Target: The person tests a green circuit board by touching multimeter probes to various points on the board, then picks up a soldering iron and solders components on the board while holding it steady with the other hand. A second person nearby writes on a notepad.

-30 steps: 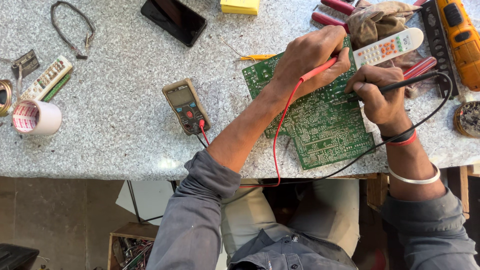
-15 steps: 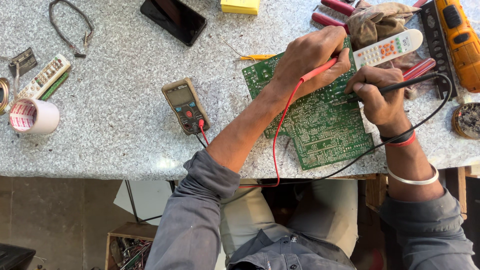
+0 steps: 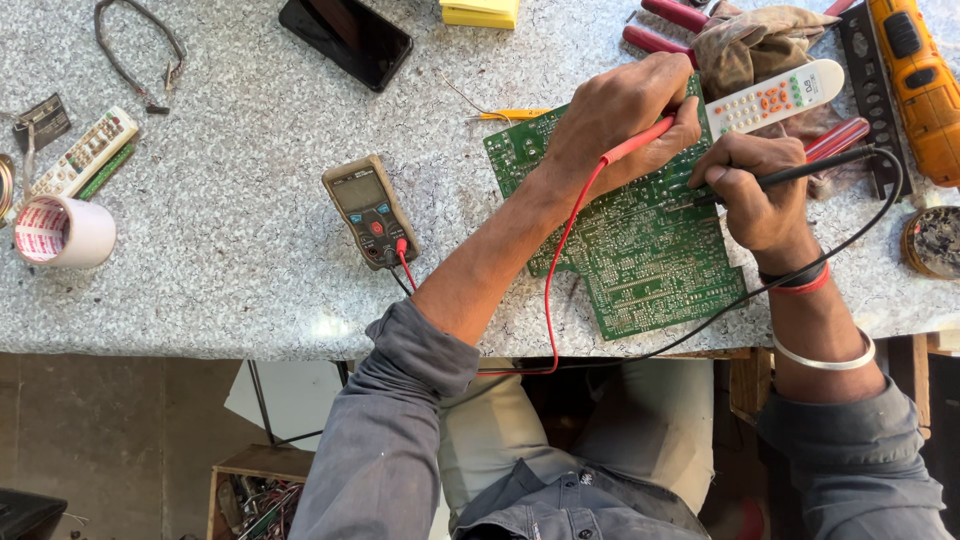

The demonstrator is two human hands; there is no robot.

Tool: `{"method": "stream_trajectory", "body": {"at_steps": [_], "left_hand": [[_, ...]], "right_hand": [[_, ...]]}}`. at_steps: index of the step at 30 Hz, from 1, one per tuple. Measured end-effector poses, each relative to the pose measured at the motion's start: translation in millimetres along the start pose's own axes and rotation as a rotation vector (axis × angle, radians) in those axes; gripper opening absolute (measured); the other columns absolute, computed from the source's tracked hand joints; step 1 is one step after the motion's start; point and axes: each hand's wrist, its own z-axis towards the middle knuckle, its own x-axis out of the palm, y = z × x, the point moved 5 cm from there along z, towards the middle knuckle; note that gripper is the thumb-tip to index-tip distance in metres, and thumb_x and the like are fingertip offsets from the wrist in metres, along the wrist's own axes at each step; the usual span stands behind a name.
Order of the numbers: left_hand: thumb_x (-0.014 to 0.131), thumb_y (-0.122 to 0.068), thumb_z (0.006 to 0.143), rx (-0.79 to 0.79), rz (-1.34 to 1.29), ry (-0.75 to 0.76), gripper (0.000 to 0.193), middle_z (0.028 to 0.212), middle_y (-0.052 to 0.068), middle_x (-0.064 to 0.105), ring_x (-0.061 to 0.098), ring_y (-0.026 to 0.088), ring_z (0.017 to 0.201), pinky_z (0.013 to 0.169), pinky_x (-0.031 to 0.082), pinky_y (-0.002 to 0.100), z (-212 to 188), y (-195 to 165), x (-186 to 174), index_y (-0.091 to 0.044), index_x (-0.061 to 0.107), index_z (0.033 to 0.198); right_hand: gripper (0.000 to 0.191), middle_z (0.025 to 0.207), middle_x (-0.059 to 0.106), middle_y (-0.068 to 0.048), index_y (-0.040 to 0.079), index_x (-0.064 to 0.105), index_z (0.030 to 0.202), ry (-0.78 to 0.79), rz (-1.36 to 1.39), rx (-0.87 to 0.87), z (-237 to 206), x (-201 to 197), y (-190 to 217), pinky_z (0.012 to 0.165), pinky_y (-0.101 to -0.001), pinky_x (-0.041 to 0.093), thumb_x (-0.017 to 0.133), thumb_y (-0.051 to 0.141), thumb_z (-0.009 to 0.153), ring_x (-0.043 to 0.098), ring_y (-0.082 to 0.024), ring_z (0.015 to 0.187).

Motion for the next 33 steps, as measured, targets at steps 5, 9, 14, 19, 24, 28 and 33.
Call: {"method": "stream_trajectory", "body": {"at_steps": [5, 9, 14, 19, 24, 28, 33], "left_hand": [[0.068, -0.017, 0.094, 0.006, 0.003, 0.002, 0.02, 0.076, 0.006, 0.06, 0.066, 0.026, 0.066, 0.064, 0.055, 0.04, 0.1, -0.5, -0.1, -0.009, 0.051, 0.087], [0.068, -0.018, 0.094, 0.002, 0.003, -0.001, 0.02, 0.076, 0.006, 0.06, 0.066, 0.026, 0.066, 0.063, 0.055, 0.04, 0.0, 0.8, 0.6, -0.009, 0.051, 0.087], [0.068, -0.018, 0.094, 0.013, 0.005, 0.0, 0.02, 0.076, 0.006, 0.059, 0.066, 0.025, 0.066, 0.063, 0.055, 0.04, -0.9, 1.2, 1.2, -0.009, 0.051, 0.087], [0.068, -0.018, 0.094, 0.012, 0.0, 0.004, 0.02, 0.076, 0.006, 0.059, 0.065, 0.025, 0.064, 0.062, 0.055, 0.039, -0.3, 1.1, 0.8, -0.009, 0.051, 0.087], [0.068, -0.017, 0.094, 0.015, -0.002, -0.001, 0.02, 0.076, 0.006, 0.059, 0.065, 0.025, 0.065, 0.063, 0.054, 0.04, 0.0, 0.4, -0.1, -0.009, 0.051, 0.087], [0.069, -0.017, 0.094, 0.014, -0.005, 0.004, 0.021, 0.076, 0.006, 0.059, 0.066, 0.025, 0.066, 0.063, 0.055, 0.04, 0.2, 0.4, -0.4, -0.009, 0.051, 0.087], [0.069, -0.017, 0.093, 0.011, -0.006, -0.005, 0.021, 0.077, 0.007, 0.059, 0.066, 0.027, 0.067, 0.063, 0.054, 0.041, 0.0, -0.6, -1.2, -0.009, 0.051, 0.087]], "right_hand": [[0.028, 0.064, 0.06, -0.009, -0.004, 0.066, 0.078, -0.001, -0.002, 0.005, -0.1, 0.3, -0.9, 0.057, -0.027, 0.042, 0.05, 0.017, 0.087, 0.054, -0.013, 0.055], [0.028, 0.066, 0.062, -0.009, -0.004, 0.066, 0.079, -0.001, 0.004, -0.002, 0.2, 0.4, -1.2, 0.057, -0.0268, 0.042, 0.05, 0.017, 0.087, 0.055, -0.013, 0.055], [0.028, 0.064, 0.061, -0.009, -0.004, 0.066, 0.078, -0.003, -0.004, 0.002, -0.3, 0.6, -1.5, 0.056, -0.0271, 0.041, 0.05, 0.017, 0.087, 0.054, -0.013, 0.055], [0.028, 0.064, 0.061, -0.008, -0.004, 0.066, 0.078, -0.001, 0.004, -0.004, 0.2, 0.7, -1.5, 0.056, -0.0268, 0.041, 0.05, 0.017, 0.087, 0.054, -0.013, 0.055], [0.028, 0.064, 0.061, -0.008, -0.004, 0.066, 0.079, 0.0, 0.005, -0.006, -0.1, 0.5, -1.4, 0.057, -0.0266, 0.042, 0.05, 0.017, 0.087, 0.054, -0.013, 0.055], [0.028, 0.064, 0.061, -0.008, -0.004, 0.066, 0.078, -0.001, 0.011, 0.002, 0.1, 0.7, -1.5, 0.056, -0.0265, 0.041, 0.05, 0.017, 0.087, 0.054, -0.012, 0.054], [0.028, 0.065, 0.062, -0.008, -0.004, 0.066, 0.078, -0.001, 0.014, 0.002, -0.4, 0.5, -1.0, 0.056, -0.0263, 0.042, 0.05, 0.018, 0.087, 0.054, -0.012, 0.055]]}}
